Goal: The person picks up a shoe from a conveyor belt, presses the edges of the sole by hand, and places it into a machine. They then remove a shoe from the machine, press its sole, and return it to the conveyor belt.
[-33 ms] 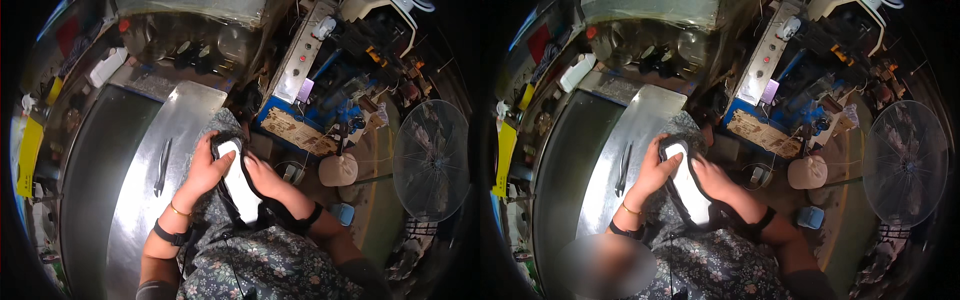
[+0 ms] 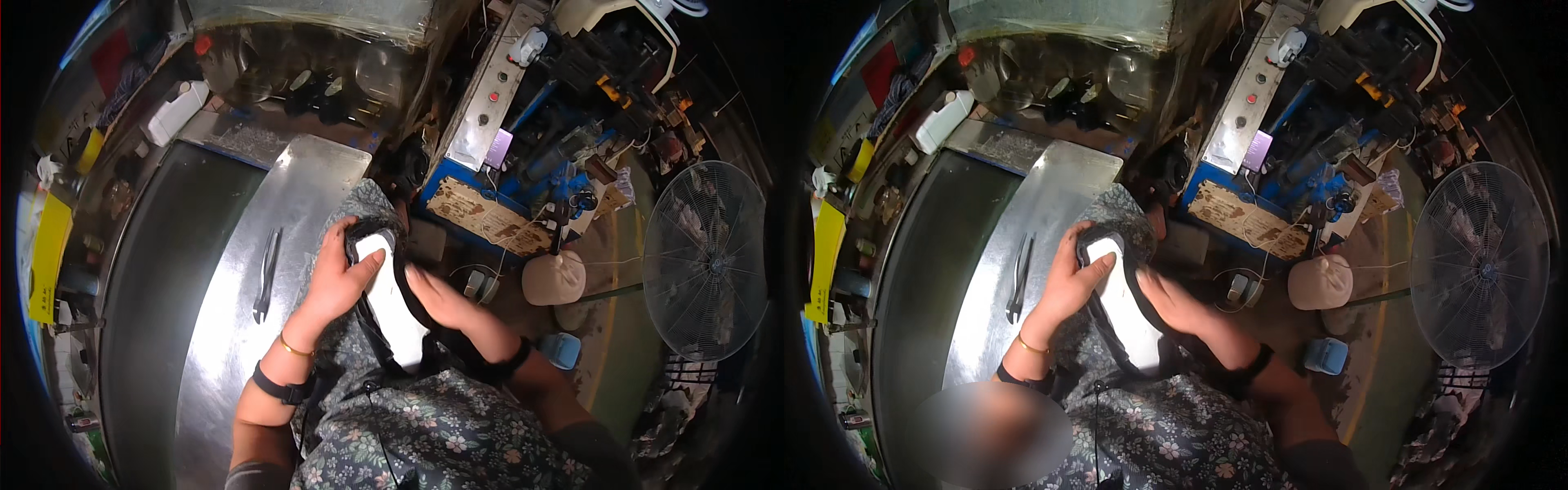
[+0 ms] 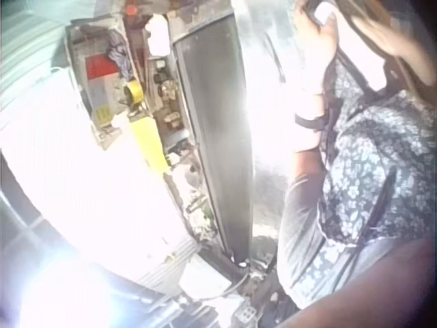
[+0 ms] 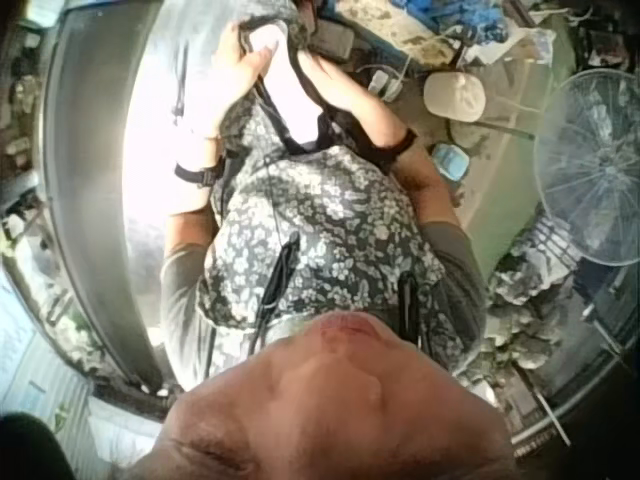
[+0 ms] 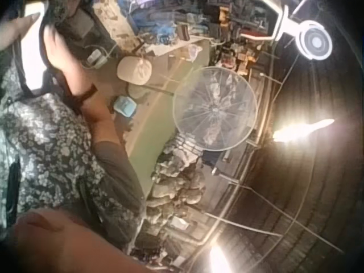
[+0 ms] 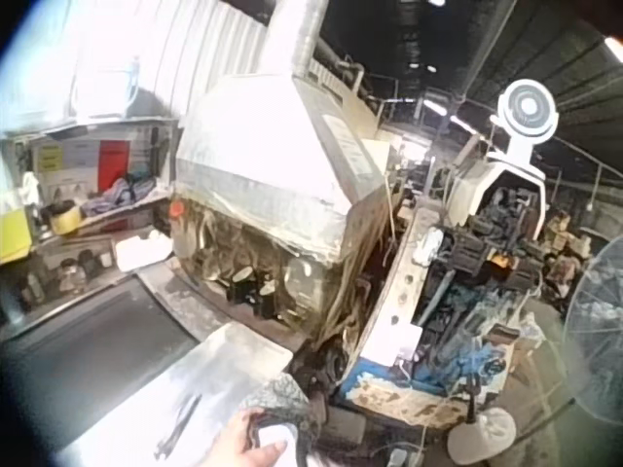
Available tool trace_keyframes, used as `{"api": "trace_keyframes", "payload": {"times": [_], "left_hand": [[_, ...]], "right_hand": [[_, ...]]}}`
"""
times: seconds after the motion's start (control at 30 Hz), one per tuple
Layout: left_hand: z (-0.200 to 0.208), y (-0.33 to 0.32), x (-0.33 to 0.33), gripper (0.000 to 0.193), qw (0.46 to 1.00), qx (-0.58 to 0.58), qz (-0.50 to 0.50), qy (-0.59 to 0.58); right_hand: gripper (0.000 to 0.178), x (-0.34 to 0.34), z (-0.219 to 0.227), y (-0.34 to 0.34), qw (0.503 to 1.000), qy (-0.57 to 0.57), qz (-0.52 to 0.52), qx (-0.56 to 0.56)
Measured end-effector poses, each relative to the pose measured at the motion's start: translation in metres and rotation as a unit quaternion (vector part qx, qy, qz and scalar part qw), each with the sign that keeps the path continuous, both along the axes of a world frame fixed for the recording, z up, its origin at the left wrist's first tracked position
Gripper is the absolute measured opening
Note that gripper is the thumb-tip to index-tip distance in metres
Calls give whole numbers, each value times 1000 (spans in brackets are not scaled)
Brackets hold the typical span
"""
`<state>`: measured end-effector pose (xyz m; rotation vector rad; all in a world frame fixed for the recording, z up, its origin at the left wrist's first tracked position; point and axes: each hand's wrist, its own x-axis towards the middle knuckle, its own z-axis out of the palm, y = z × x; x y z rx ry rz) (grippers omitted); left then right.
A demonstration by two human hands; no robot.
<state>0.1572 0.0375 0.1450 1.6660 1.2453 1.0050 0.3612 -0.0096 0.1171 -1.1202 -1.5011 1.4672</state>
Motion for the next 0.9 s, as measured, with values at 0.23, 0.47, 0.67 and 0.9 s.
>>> {"api": "trace_keyframes", "payload": {"times": [0.23,0.47,0.67,0.9], "left_hand": [[25,-7,-19,54,852,-231,-94,-460],[25,-45,-7,40,938,-10,208,276],[4,-55,-34,32,943,54,111,308],[-34,-87,0,43,961,84,264,-15]], "right_hand": [[49,-18,8,-29,999,-7,-33,9],[70,-52,17,-35,986,-145,-57,51],[80,-64,17,-40,982,-167,-58,72],[67,-54,13,-42,986,-82,-59,134]]}}
